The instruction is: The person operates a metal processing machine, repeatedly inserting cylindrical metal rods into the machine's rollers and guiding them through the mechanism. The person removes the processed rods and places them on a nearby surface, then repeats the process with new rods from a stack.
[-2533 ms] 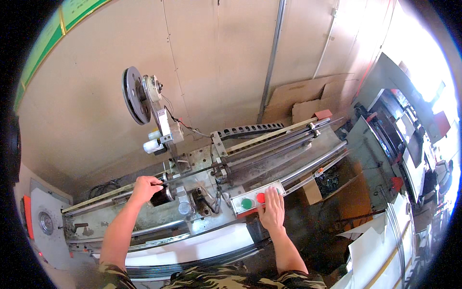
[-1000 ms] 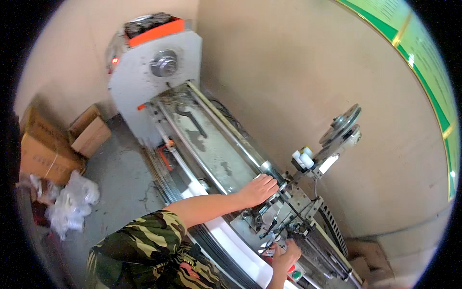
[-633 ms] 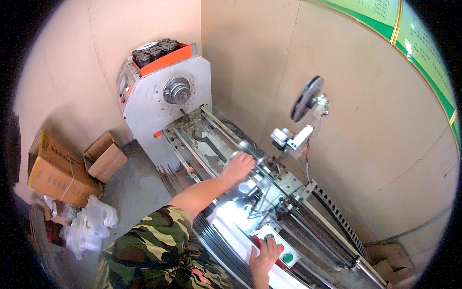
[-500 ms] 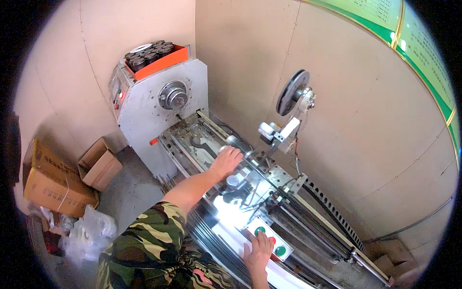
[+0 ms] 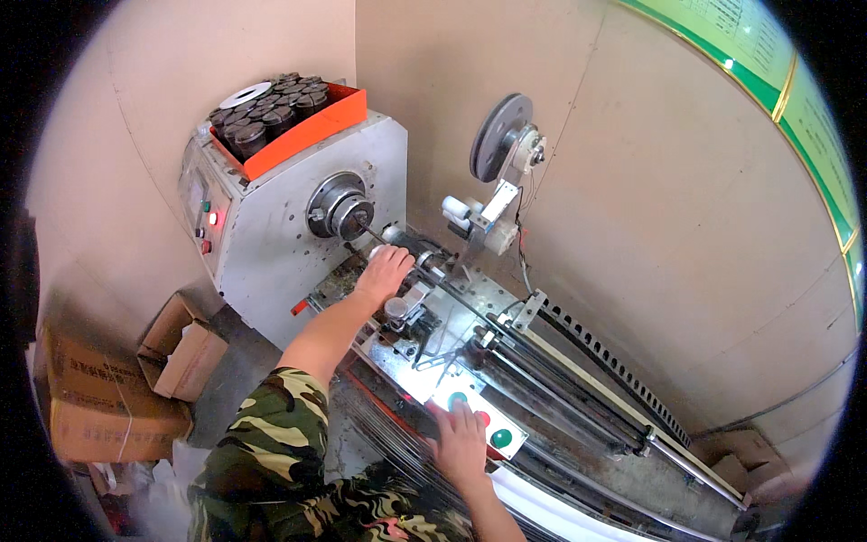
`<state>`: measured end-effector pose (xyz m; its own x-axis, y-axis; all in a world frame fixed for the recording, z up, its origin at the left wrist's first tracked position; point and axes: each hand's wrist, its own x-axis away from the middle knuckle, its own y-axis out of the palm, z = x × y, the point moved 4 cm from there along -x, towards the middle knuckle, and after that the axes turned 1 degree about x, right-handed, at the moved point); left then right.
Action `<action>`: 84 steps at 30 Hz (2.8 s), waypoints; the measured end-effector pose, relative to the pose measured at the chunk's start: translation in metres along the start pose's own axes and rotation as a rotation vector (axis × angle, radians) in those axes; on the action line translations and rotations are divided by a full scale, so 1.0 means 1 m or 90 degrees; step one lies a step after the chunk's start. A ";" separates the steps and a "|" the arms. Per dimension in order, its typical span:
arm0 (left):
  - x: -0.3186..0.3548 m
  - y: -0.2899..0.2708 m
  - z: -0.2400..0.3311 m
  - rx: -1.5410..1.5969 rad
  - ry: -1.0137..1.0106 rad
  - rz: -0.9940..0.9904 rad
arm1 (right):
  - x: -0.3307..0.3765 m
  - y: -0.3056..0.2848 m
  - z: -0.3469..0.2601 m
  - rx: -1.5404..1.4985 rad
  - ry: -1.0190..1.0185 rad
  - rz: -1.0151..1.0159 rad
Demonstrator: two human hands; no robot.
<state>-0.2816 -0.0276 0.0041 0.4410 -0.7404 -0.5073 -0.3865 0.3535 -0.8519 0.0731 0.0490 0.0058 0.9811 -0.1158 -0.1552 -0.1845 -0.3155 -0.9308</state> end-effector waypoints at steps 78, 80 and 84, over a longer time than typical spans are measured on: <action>-0.037 0.032 -0.139 0.018 0.028 -0.277 | -0.062 -0.036 0.138 0.140 0.254 0.225; -0.040 0.021 -0.134 -0.002 0.027 -0.299 | -0.067 -0.030 0.138 0.136 0.261 0.222; -0.042 0.024 -0.131 -0.022 0.050 -0.291 | -0.078 -0.028 0.131 0.123 0.254 0.245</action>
<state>-0.4151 -0.0630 0.0218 0.5096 -0.8577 -0.0681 -0.1939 -0.0374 -0.9803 0.0096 0.1899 0.0005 0.7413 -0.5448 -0.3920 -0.4721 -0.0081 -0.8815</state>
